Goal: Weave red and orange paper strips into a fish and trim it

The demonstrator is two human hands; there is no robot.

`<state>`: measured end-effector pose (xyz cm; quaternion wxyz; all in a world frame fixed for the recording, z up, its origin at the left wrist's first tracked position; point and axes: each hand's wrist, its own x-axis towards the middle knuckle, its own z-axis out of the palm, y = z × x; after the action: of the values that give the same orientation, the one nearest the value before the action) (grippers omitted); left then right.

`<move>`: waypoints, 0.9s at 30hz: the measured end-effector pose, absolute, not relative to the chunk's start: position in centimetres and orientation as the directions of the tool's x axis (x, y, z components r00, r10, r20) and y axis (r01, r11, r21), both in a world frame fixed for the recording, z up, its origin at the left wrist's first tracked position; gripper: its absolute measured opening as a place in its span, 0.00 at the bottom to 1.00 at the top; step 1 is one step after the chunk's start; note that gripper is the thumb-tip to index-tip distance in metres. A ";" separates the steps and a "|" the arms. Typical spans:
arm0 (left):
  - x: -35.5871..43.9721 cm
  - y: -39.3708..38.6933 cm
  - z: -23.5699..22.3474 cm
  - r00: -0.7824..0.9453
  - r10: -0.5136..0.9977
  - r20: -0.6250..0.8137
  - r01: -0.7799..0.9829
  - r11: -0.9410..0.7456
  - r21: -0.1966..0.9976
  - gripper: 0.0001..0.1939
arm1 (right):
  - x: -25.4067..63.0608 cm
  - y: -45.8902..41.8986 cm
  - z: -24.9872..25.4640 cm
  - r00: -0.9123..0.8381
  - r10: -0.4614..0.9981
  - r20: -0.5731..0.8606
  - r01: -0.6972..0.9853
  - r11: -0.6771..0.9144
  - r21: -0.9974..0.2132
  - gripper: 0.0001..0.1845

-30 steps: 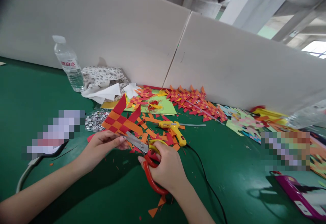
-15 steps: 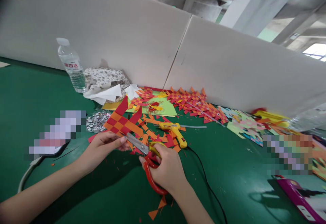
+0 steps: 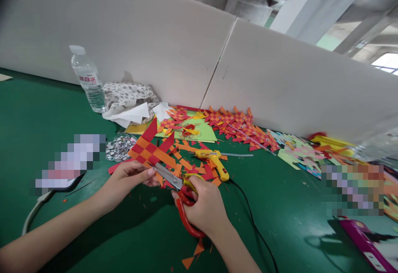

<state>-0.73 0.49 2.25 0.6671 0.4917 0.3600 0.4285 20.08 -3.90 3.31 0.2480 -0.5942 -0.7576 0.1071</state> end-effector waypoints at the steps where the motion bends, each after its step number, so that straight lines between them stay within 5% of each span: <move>1: -0.7 0.5 2.3 0.372 0.926 -0.063 -0.219 0.153 0.964 0.09 | 20.1 -3.9 3.3 -0.173 0.952 0.252 0.847 0.274 -0.455 0.15; 27: -0.4 -0.1 3.1 0.166 0.986 0.019 -0.181 0.011 0.983 0.10 | 20.1 -4.0 3.2 -0.161 0.930 0.331 0.872 0.291 -0.394 0.12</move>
<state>-0.40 -0.13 3.08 0.5827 0.4936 0.4075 0.5008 20.09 -4.00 3.16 0.2609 -0.5928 -0.7599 0.0555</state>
